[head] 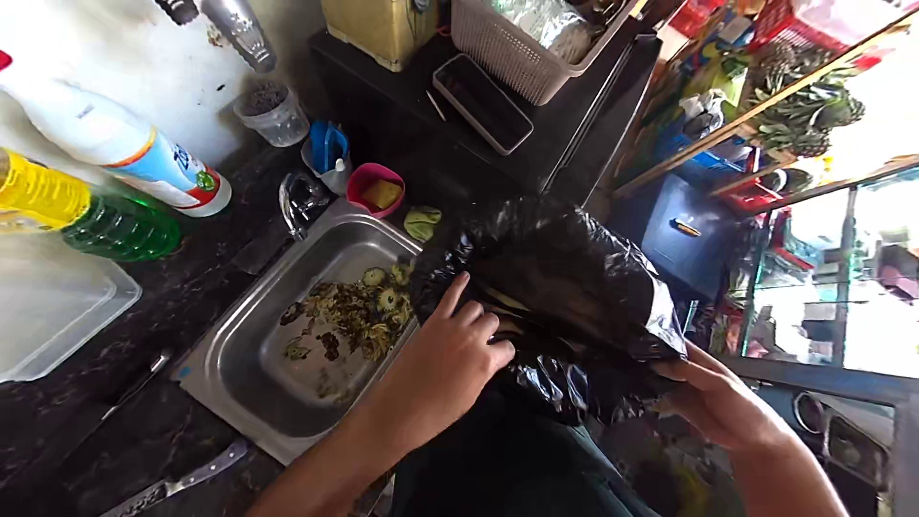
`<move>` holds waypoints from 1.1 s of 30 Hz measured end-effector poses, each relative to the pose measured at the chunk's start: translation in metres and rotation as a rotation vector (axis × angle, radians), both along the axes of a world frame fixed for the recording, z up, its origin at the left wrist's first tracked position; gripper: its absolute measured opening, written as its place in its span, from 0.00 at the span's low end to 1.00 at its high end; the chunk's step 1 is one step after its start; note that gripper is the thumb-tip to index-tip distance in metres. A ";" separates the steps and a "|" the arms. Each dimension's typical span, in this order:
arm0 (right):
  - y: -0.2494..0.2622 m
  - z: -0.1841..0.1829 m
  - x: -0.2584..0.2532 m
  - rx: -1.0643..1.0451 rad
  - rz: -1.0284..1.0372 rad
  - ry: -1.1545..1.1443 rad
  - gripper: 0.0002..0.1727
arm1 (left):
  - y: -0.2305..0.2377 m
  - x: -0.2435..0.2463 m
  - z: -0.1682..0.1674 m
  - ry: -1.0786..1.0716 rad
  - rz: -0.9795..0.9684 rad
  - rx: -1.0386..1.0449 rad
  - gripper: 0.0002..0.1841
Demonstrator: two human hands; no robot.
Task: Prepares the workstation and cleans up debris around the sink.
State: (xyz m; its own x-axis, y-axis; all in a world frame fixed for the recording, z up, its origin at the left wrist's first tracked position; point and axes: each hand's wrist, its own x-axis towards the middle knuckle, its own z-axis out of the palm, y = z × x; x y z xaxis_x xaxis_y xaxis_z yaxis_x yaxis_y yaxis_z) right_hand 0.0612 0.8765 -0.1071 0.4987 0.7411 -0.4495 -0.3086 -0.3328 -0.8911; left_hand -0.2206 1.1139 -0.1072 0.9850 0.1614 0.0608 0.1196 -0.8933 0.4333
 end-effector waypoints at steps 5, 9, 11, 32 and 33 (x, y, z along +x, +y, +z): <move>0.041 0.023 0.029 -0.063 0.365 -0.645 0.71 | -0.005 0.001 -0.001 -0.058 -0.034 -0.070 0.09; 0.099 0.008 0.024 -0.368 0.308 -0.897 0.43 | -0.014 -0.014 -0.005 -0.134 -0.003 -0.070 0.08; 0.112 0.008 0.031 -0.371 0.225 -0.901 0.40 | -0.020 -0.040 -0.009 -0.255 0.085 -0.169 0.16; 0.115 0.000 -0.004 -0.350 -0.105 -0.693 0.39 | 0.062 -0.061 -0.353 0.514 1.502 -0.889 0.61; 0.116 0.002 -0.005 -0.357 -0.109 -0.694 0.38 | 0.063 -0.063 -0.355 0.514 1.483 -0.876 0.61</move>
